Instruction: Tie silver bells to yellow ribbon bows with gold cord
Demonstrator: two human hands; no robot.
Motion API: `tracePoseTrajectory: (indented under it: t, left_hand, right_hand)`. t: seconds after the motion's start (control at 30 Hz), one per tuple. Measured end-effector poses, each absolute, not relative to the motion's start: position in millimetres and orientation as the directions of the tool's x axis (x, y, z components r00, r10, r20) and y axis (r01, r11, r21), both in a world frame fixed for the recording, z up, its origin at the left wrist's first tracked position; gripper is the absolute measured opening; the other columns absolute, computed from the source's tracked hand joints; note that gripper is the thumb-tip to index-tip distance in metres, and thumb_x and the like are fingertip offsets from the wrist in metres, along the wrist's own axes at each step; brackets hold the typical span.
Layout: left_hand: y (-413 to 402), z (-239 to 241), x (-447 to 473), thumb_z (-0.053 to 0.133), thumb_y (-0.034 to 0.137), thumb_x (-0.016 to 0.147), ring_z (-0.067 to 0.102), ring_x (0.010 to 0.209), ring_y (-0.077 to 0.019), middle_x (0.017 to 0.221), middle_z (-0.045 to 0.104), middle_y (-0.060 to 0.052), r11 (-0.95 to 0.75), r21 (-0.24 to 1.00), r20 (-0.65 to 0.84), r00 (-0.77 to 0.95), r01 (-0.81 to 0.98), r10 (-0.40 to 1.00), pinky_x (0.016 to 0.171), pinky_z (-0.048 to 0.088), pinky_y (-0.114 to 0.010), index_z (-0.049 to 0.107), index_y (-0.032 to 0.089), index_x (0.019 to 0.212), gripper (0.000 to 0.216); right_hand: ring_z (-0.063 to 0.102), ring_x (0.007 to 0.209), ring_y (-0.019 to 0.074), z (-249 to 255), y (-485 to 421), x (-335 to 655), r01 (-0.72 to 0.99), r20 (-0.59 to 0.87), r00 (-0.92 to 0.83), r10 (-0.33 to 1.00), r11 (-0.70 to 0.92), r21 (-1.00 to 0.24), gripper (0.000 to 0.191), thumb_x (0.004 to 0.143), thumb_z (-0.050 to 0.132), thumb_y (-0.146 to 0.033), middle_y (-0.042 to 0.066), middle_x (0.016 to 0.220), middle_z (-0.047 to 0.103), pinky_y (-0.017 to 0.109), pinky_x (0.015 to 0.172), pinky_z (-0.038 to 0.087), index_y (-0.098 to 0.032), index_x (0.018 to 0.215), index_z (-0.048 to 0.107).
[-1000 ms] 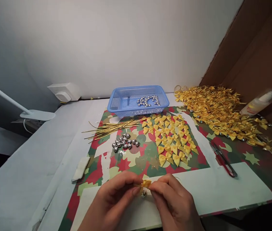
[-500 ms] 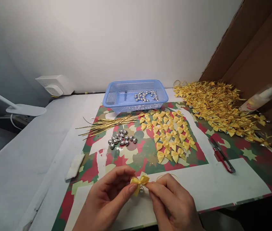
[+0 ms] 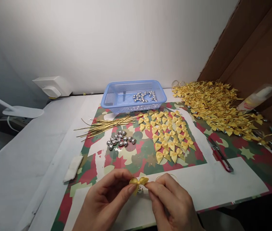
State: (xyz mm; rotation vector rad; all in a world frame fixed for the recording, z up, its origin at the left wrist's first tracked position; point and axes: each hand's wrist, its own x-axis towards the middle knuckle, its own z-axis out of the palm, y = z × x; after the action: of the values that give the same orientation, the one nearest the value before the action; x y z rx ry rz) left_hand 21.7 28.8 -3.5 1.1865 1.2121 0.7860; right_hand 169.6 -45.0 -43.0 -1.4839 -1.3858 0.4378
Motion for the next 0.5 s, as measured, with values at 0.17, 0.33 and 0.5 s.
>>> tracePoseTrajectory:
  t: [0.17, 0.33, 0.5]
  left_hand:
    - [26.7, -2.2, 23.5, 0.084, 0.026, 0.074, 0.072, 0.075, -0.0155, 0.078, 0.079, 0.006, 0.22, 0.963, -0.251, 0.218, 0.156, 0.943, 0.071, 0.059, -0.014, 0.078, 0.028, 0.081, 0.009]
    - [24.8, 0.7, 27.2, 0.082, 0.025, 0.074, 0.074, 0.076, -0.0149, 0.077, 0.08, 0.007, 0.204, 0.967, -0.233, 0.211, 0.151, 0.949, 0.072, 0.059, -0.012, 0.079, 0.03, 0.079, 0.008]
    - [28.7, -1.9, 24.0, 0.081, 0.019, 0.075, 0.077, 0.075, -0.0145, 0.078, 0.082, 0.008, 0.143, 0.978, -0.179, 0.257, 0.152, 0.95, 0.072, 0.06, -0.011, 0.082, 0.031, 0.079, 0.013]
  right_hand:
    - [0.056, 0.066, 0.0163, -43.5, -44.6, 170.6, 0.531, 0.365, 0.269, 0.891, 0.179, -0.828, 0.025, 0.098, 0.046, -0.01, 0.003, 0.075, 0.056, 0.026, 0.063, 0.046, -0.022, 0.086, 0.065]
    - [0.054, 0.066, 0.0161, -43.8, -44.6, 171.5, 0.52, 0.354, 0.266, 0.896, 0.176, -0.836, 0.024, 0.098, 0.045, -0.01, 0.003, 0.076, 0.054, 0.026, 0.062, 0.043, -0.022, 0.086, 0.063]
    - [0.053, 0.067, 0.0157, -46.0, -43.7, 173.8, 0.5, 0.337, 0.244, 0.91, 0.179, -0.847, 0.022, 0.097, 0.047, -0.011, 0.002, 0.076, 0.051, 0.026, 0.061, 0.042, -0.022, 0.087, 0.063]
